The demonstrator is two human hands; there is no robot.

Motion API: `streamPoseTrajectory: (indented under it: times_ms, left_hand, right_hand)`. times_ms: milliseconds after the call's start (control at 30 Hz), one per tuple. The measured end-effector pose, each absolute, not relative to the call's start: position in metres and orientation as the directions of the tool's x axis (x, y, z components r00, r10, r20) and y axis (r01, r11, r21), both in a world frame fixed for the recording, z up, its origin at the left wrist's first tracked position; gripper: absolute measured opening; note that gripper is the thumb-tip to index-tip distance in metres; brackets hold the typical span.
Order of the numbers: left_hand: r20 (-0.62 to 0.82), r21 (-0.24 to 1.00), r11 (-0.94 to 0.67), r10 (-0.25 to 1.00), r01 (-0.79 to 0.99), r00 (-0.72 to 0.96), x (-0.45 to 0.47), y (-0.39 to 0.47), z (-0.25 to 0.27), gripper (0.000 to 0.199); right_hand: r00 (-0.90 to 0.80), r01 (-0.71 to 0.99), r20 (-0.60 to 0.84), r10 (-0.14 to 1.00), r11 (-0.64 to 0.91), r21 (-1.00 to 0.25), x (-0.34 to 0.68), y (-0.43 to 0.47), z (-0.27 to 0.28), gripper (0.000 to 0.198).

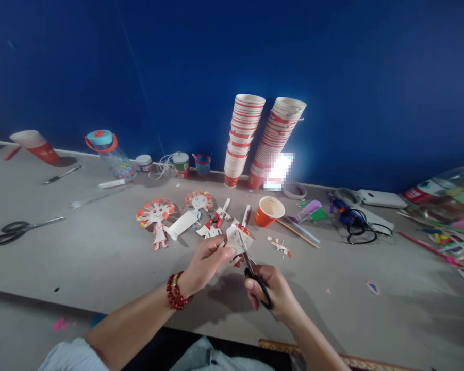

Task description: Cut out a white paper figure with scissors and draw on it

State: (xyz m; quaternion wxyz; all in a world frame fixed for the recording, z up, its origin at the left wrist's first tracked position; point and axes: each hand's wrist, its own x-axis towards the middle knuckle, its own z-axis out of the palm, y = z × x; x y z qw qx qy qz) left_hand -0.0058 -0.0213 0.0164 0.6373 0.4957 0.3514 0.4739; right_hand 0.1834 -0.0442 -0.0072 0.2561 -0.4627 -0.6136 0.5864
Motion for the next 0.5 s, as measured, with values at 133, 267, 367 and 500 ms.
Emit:
streamPoseTrajectory:
  times_ms: [133, 267, 367, 500]
  left_hand:
    - [0.014, 0.955, 0.075, 0.955, -0.286, 0.298, -0.0053, -0.0216, 0.0163, 0.017]
    - [-0.004, 0.930, 0.129, 0.941, -0.345, 0.339, -0.0043, -0.0211, 0.0149, 0.015]
    - [-0.039, 0.922, 0.166, 0.938, -0.348, 0.344, -0.0043, -0.0211, 0.0142, 0.014]
    - [-0.054, 0.934, 0.168, 0.939, -0.314, 0.341, -0.0057, -0.0220, 0.0148, 0.016]
  right_hand:
    - [-0.453, 0.252, -0.230, 0.861, -0.124, -0.960, 0.1833, -0.0432, -0.0058, 0.062]
    - [-0.476, 0.211, -0.204, 0.855, -0.114, -0.971, 0.1816, -0.0418, -0.0020, 0.062]
    - [-0.499, 0.182, -0.194, 0.845, -0.117, -0.976, 0.1797, -0.0408, 0.0010, 0.063]
    - [-0.514, 0.161, -0.206, 0.832, -0.142, -0.977, 0.1786, -0.0400, 0.0010, 0.062]
